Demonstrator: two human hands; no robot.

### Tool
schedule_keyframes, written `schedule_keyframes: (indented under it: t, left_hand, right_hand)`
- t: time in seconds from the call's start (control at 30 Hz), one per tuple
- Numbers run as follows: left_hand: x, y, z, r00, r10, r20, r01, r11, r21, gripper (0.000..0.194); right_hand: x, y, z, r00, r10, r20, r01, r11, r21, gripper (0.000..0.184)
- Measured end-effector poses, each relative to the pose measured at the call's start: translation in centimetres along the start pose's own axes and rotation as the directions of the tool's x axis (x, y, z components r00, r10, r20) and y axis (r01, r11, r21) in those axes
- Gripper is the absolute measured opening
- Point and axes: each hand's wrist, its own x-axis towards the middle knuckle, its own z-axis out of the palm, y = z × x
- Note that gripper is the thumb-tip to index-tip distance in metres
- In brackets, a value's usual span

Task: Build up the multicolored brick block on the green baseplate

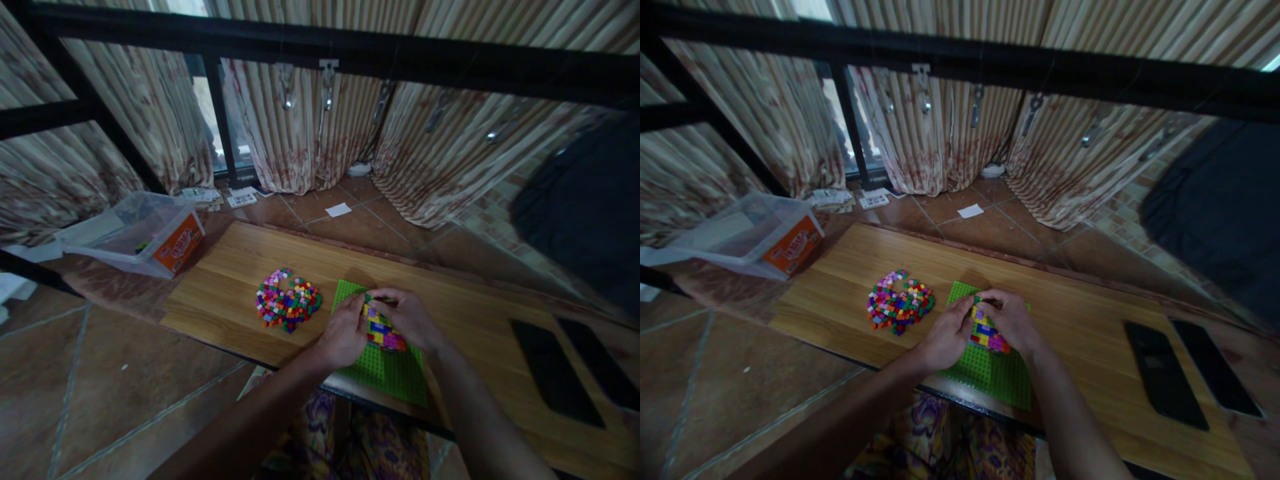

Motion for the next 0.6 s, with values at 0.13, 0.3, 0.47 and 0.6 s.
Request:
schedule_keyframes:
  t: [0.13,0.3,0.47,0.6]
  left_hand:
    - [-0.2,0.3,0.0,1.0,-0.007,0.016,0.006,1.0,0.028,0.046]
    - [-2.8,0.5,-1.5,0.999,-0.018,-0.046,0.02,0.999,0.03,0.049]
    - [-6.0,-2.2,-6.9,0.964,0.008,-0.264,-0.002,1.0,0.024,0.036]
    - [-6.3,-5.8,-13.9,0.79,-0.105,-0.604,0.213,0.971,0.109,0.029]
  right_hand:
    - [0.0,0.3,-0.2,0.999,-0.025,0.03,0.026,0.999,-0.04,0.024]
    - [-0.8,0.6,-0.6,0.997,-0.012,-0.08,0.011,1.0,-0.022,0.05]
    - [-4.0,-1.3,-0.1,0.92,-0.075,-0.385,0.065,0.997,-0.04,0.04]
    - [-7.1,-3.4,2.5,0.931,-0.075,-0.357,0.052,0.996,-0.073,0.034]
